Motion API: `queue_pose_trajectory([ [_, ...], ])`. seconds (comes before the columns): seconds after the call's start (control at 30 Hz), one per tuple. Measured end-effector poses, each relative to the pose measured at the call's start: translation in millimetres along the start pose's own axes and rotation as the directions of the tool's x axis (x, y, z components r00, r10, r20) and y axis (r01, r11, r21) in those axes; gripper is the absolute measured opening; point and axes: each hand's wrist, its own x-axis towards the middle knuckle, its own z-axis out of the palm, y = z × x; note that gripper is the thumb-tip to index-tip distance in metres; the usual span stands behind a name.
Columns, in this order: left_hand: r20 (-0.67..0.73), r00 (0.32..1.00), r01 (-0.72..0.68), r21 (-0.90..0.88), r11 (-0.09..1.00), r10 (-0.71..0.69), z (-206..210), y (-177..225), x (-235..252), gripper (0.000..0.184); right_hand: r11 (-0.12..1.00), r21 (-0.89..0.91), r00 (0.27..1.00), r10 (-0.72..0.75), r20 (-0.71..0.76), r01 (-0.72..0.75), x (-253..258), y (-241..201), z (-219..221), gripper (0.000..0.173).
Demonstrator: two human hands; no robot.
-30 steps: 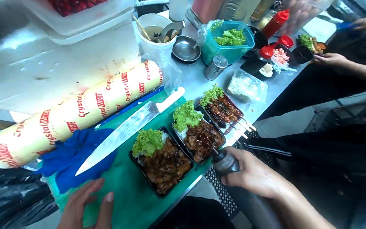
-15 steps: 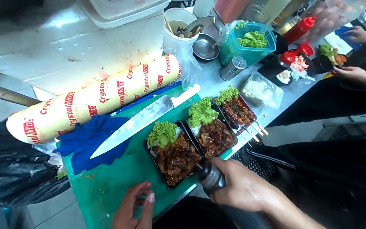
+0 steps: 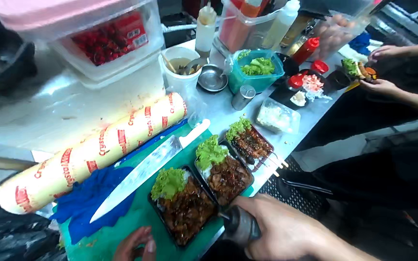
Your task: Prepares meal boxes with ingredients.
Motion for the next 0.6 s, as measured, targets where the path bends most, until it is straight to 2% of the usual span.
queue_pose_trajectory([
  [0.07, -0.022, 0.992, -0.123, 0.053, 0.991, 0.124, 3, 11, 27, 0.029, 0.967, 0.134, 0.953, -0.180, -0.242, 0.217, -18, 9, -33, 0.062],
  [0.1, -0.023, 0.983, -0.182, 0.073, 0.981, 0.184, 8, 21, 45, 0.029, 0.923, 0.184, 0.881, -0.241, -0.408, 0.338, -27, 11, -53, 0.063],
  [0.13, -0.013, 0.973, -0.230, 0.090, 0.969, 0.233, 16, 35, 63, 0.029, 0.876, 0.198, 0.774, -0.259, -0.577, 0.440, -33, 10, -74, 0.062],
  [0.2, 0.065, 0.949, -0.315, 0.163, 0.935, 0.308, 42, 71, 102, 0.030, 0.815, 0.123, 0.484, -0.208, -0.850, 0.566, -27, 2, -115, 0.056],
  [0.23, 0.133, 0.930, -0.364, 0.234, 0.901, 0.341, 61, 89, 121, 0.030, 0.787, 0.061, 0.336, -0.191, -0.922, 0.615, -13, -1, -133, 0.057],
  [0.27, 0.223, 0.904, -0.420, 0.312, 0.852, 0.364, 86, 105, 140, 0.030, 0.748, 0.000, 0.218, -0.193, -0.957, 0.663, 9, -3, -151, 0.058],
  [0.3, 0.334, 0.867, -0.483, 0.384, 0.787, 0.369, 117, 118, 157, 0.030, 0.718, -0.036, 0.151, -0.195, -0.969, 0.695, 35, 0, -167, 0.061],
  [0.33, 0.448, 0.819, -0.552, 0.440, 0.709, 0.359, 154, 128, 172, 0.031, 0.716, -0.039, 0.142, -0.190, -0.971, 0.697, 64, 7, -182, 0.063],
  [0.37, 0.537, 0.766, -0.620, 0.471, 0.628, 0.353, 193, 132, 184, 0.031, 0.764, -0.007, 0.200, -0.178, -0.964, 0.645, 93, 16, -195, 0.065],
  [0.43, 0.603, 0.700, -0.707, 0.512, 0.489, 0.382, 267, 129, 207, 0.031, 0.880, 0.045, 0.381, -0.158, -0.911, 0.473, 145, 32, -217, 0.066],
  [0.47, 0.606, 0.710, -0.700, 0.550, 0.456, 0.359, 298, 126, 221, 0.036, 0.919, 0.080, 0.489, -0.131, -0.862, 0.386, 164, 37, -226, 0.064],
  [0.5, 0.609, 0.750, -0.651, 0.610, 0.452, 0.257, 321, 129, 237, 0.051, 0.944, 0.104, 0.584, -0.105, -0.805, 0.313, 179, 42, -233, 0.064],
  [0.53, 0.594, 0.794, -0.575, 0.667, 0.475, 0.127, 342, 134, 257, 0.064, 0.956, 0.116, 0.653, -0.092, -0.752, 0.268, 188, 44, -239, 0.063],
  [0.57, 0.555, 0.829, -0.508, 0.700, 0.502, 0.064, 360, 129, 278, 0.070, 0.964, 0.111, 0.697, -0.092, -0.711, 0.240, 193, 44, -244, 0.063],
  [0.6, 0.486, 0.866, -0.469, 0.713, 0.521, 0.116, 378, 110, 298, 0.077, 0.973, 0.090, 0.740, -0.101, -0.665, 0.214, 193, 43, -249, 0.063],
])
